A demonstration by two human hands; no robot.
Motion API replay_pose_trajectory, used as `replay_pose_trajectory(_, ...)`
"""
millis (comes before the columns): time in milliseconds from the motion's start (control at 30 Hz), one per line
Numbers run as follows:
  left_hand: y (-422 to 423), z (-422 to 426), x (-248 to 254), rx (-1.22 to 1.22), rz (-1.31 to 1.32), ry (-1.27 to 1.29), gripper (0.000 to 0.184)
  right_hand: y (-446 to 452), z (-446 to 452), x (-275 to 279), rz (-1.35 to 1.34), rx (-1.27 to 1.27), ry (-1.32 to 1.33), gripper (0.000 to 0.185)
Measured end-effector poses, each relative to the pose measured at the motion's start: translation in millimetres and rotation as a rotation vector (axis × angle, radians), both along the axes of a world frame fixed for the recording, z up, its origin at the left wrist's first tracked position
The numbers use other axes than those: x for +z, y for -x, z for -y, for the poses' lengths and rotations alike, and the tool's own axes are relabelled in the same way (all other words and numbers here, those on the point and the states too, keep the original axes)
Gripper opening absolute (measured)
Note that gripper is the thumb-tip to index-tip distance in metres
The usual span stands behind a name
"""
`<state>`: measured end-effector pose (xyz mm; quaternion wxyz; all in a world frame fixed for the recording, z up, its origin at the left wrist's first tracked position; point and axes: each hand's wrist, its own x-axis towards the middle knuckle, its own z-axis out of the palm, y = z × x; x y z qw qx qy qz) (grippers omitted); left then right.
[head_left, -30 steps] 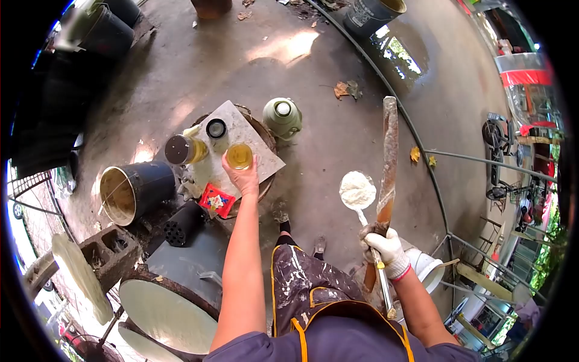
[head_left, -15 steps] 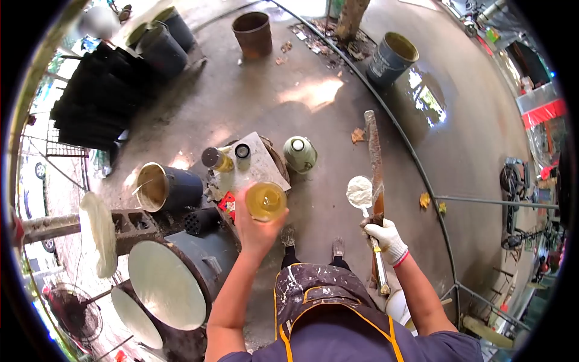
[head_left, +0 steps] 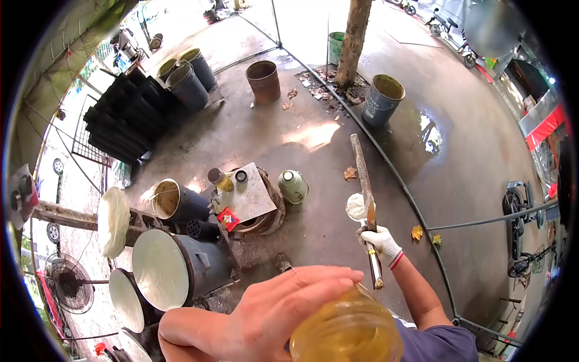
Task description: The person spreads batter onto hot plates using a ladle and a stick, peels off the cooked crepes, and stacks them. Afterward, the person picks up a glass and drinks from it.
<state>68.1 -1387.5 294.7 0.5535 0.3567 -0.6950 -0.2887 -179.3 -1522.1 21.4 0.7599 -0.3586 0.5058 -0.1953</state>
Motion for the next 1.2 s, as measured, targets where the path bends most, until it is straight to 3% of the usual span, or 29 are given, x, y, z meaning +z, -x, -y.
replay_pose_trajectory(100, 16, -1, 0, -0.076, 0.053, 0.201, 0.073, 20, -3, -11, 0.044, -0.004, 0.019, 0.012)
replay_pose_trajectory(267, 39, -9, 24, 0.014, 0.169, 0.278, 0.06, 38, -12, -4, 0.029, -0.017, 0.029, 0.013)
replay_pose_trajectory(500, 53, -4, 35, 0.118, 0.229, 0.577, 0.052, 41, -24, 11, 0.033, -0.075, 0.044, 0.012)
replay_pose_trajectory(1100, 73, -44, 90, 0.245, 0.108, -0.014, 0.044, 40, -35, 21, 0.126, -0.032, 0.059, 0.014)
replay_pose_trajectory(1200, 76, -54, 86, 0.284, 0.063, -0.235, 0.048, 41, -38, 17, 0.09, -0.04, 0.064, 0.013)
